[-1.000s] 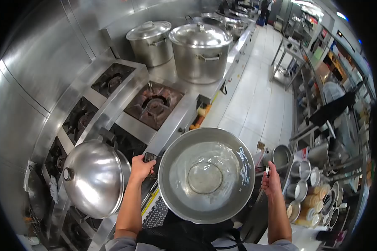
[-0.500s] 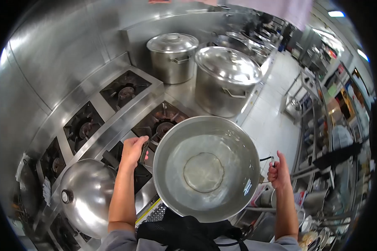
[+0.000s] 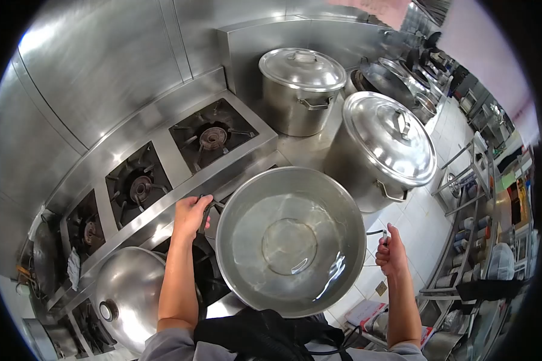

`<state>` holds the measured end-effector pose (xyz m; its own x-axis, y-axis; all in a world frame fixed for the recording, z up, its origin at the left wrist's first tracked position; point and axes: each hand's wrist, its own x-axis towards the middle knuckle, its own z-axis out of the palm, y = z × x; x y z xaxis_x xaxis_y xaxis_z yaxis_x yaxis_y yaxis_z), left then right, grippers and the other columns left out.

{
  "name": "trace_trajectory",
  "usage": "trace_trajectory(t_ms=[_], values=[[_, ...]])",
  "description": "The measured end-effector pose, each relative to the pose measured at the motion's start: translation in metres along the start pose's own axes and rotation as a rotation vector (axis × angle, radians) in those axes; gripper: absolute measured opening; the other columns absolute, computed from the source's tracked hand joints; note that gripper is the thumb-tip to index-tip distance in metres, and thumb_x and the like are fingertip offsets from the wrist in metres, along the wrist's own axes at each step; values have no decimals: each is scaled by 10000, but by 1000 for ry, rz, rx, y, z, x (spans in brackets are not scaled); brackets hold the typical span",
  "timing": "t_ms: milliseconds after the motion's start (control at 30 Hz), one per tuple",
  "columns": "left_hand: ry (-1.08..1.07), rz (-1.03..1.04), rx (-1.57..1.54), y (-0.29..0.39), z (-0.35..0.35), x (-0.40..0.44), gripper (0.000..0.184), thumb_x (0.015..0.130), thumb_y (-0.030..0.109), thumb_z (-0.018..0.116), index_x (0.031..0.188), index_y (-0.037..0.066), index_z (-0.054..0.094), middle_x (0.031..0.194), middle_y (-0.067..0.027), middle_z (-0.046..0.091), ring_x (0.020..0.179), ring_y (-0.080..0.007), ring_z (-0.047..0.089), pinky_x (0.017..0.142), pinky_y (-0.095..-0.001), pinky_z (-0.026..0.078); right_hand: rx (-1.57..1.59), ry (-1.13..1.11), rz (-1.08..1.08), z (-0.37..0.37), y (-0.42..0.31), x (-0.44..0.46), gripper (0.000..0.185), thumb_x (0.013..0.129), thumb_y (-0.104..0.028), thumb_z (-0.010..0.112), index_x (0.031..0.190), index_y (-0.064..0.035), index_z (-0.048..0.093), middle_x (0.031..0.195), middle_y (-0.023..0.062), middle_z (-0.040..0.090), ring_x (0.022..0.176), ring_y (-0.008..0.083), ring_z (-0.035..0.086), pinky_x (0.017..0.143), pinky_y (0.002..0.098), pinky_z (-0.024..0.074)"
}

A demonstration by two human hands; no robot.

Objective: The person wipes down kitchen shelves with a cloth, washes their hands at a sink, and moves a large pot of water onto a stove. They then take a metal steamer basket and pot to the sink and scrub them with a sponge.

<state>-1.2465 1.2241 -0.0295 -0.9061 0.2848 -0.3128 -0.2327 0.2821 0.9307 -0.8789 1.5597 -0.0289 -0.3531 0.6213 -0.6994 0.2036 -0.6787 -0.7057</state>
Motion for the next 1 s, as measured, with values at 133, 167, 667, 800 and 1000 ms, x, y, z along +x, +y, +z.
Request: trace_trajectory(t_ms=[133,167,667,800,1000], values=[[55,-46,51,4,-5,19,323,835,252,720,846,-62,644,671,-71,583,513,-142,547,417,-279,447,-59,-15,-9,31,-19,26,487,869,-561,607,682,-141,450,478,-77,290,361,48,195,351,217,147],[65,-21,39,6,-6,24,309,830,234,725,838,-62,640,667,-70,581,511,-141,547,415,-279,445,-51,-22,-19,37,-24,34,485,870,-557,610,682,-141,448,480,-77,286,361,47,196,351,218,145],[185,36,141,2,-8,75,265,838,161,721,891,-67,595,571,-52,551,448,-123,525,404,-279,409,-98,-42,-47,86,-61,88,403,878,-466,633,748,-125,462,515,-82,288,384,32,206,359,206,141],[166,18,187,5,-7,90,292,859,194,711,942,-63,599,570,-53,553,449,-127,523,416,-284,416,-81,-27,-55,95,-65,98,361,881,-419,642,773,-119,473,524,-80,291,388,32,206,355,207,137],[148,27,196,3,-10,103,325,870,234,703,966,-57,596,588,-57,555,455,-139,530,429,-288,426,-114,-4,-144,94,-65,120,240,938,-282,565,790,-109,490,506,-55,304,369,53,217,335,240,130]])
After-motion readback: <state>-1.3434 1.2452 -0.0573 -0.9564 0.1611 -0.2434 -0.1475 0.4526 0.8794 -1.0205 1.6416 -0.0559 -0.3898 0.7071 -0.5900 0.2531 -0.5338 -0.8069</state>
